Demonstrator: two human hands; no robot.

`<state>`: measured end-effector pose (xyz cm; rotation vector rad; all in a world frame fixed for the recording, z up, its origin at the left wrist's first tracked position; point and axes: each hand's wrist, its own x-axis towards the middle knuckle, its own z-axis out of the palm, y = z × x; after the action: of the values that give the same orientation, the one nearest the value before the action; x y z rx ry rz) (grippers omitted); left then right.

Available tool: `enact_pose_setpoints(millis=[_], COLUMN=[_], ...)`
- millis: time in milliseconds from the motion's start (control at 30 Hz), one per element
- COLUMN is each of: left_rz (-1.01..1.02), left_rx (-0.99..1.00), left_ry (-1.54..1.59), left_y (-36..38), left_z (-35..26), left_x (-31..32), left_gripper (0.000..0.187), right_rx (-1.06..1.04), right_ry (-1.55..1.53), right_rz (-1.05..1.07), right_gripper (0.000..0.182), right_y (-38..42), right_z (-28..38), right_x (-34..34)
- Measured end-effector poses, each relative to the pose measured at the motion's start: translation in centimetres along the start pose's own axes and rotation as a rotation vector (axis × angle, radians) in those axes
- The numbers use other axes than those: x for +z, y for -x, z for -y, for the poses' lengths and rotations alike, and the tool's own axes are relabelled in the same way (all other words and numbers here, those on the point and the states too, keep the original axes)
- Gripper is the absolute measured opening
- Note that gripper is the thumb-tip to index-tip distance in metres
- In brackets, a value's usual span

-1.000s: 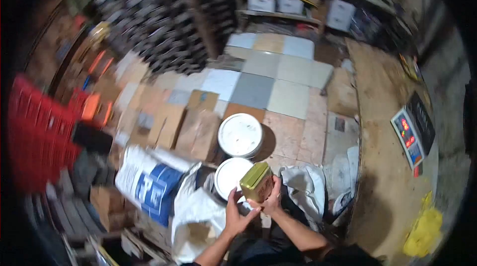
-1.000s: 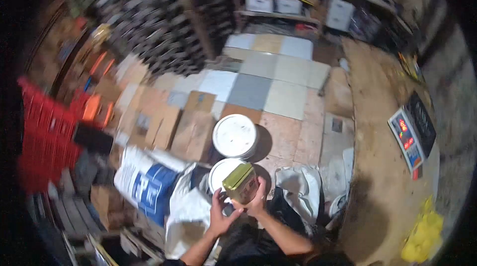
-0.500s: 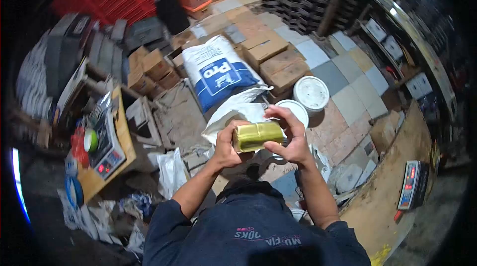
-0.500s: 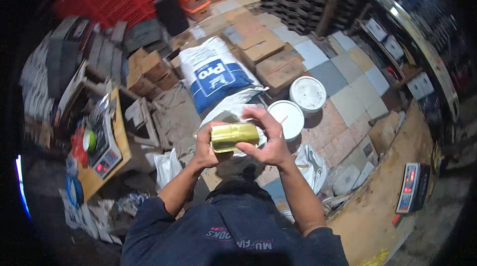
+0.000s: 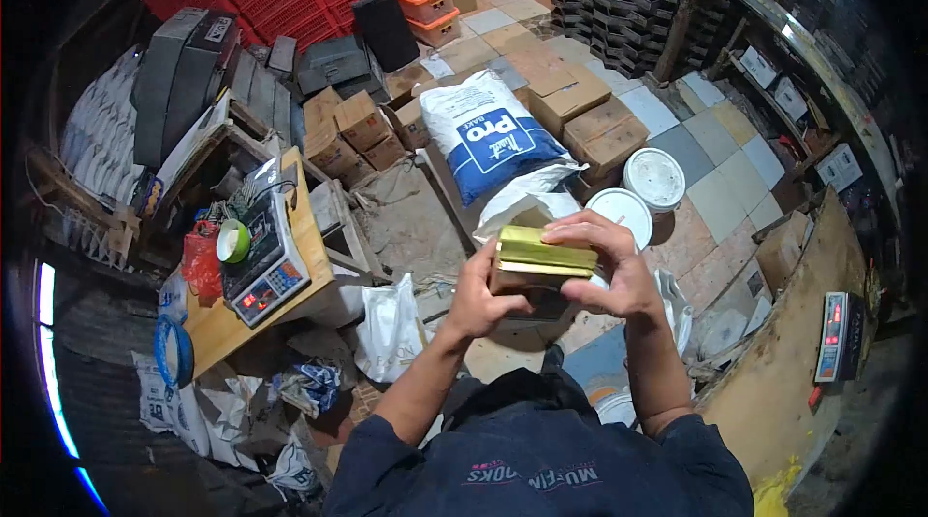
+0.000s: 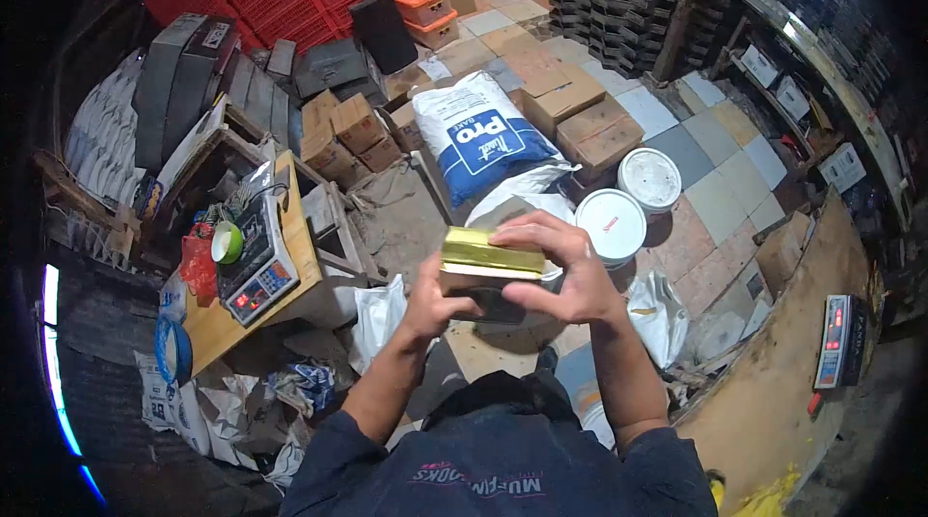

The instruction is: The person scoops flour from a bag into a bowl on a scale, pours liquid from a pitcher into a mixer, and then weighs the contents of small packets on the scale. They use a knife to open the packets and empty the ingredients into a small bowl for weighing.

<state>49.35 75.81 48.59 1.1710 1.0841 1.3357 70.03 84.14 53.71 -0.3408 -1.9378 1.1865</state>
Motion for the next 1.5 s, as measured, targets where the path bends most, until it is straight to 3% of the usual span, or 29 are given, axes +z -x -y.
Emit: enact_pose_setpoints(millis=[67,200,267,333,400,467,533,600,633,733,867,1067,1100,1267,1333,1367,1400,1467,1500], left_rz=[0.034,0.153,0.23,0.285,0.386,0.444,0.495,0.578,0.629,0.664,0.721,0.907,0.921,0.97,1.019,1.0,0.98,0.915,0.872], left_rx=[0.056,-0.093,-0.06,0.03,0.028,-0.186,-0.26,-0.263,-0.163,-0.271,-0.046,-0.015,0.085,-0.096,0.01,0.024,0.039,0.033,0.014], left_ry=[-0.194,-0.024,-0.107,-0.374,-0.444,-0.147,-0.058,-0.032,-0.189,-0.087,-0.164,-0.36,-0.426,-0.232,-0.3,-0.285,-0.273,-0.185,-0.11], left_y=[1.8,7.3,10.5,14.5,17.8,20.8,23.4,25.1,25.6,27.3,28.7,31.6,31.8,33.8,34.2,34.6,35.1,36.1,36.7], left_z=[1.1,2.3,4.1,5.2,5.4,4.8,5.8,5.7,3.4,0.7,-0.2,-3.7,-2.8,-1.4,-1.8,-2.0,-2.1,-2.4,-2.5], left_x=[-2.2,-7.7,-11.5,-15.9,-20.0,-22.4,-24.6,-26.0,-25.8,-25.7,-24.0,-21.1,-21.1,-22.4,-23.0,-23.4,-23.7,-24.9,-25.8], left_gripper=[0.069,0.068,0.069,0.066,0.065,0.064,0.063,0.063,0.062,0.059,0.055,0.057,0.057,0.056,0.059,0.059,0.06,0.061,0.061], right_rx=[0.1,0.212,0.224,0.36,0.371,0.425,0.298,0.436,0.505,0.219,0.41,0.37,0.308,0.293,0.329,0.243,0.116,0.399,0.266], right_ry=[0.052,0.224,0.283,0.102,0.013,0.197,0.459,0.466,0.456,0.569,0.651,0.502,0.517,0.832,0.98,0.984,0.902,0.512,0.337], right_rz=[-0.068,-0.148,-0.137,-0.224,-0.22,-0.219,-0.235,-0.205,-0.183,-0.242,-0.255,-0.291,-0.317,-0.348,-0.327,-0.388,-0.411,-0.618,-0.702], right_gripper=[0.043,0.035,0.038,0.039,0.038,0.034,0.034,0.032,0.03,0.027,0.029,0.027,0.021,0.01,0.013,0.018,0.016,0.02,0.028], right_y=[0.9,3.1,4.7,7.2,9.0,9.6,10.3,11.0,11.4,11.7,13.9,19.2,19.8,19.8,20.3,20.0,20.0,19.7,18.3], right_z=[0.2,2.0,2.4,2.2,1.9,3.9,5.4,7.5,8.5,13.0,17.0,21.2,21.4,23.3,22.5,22.5,22.5,22.9,23.5], right_x=[3.4,12.1,17.0,22.7,28.2,33.1,37.4,39.2,40.0,40.6,43.2,44.2,44.7,48.5,49.2,49.1,48.7,50.0,50.8])
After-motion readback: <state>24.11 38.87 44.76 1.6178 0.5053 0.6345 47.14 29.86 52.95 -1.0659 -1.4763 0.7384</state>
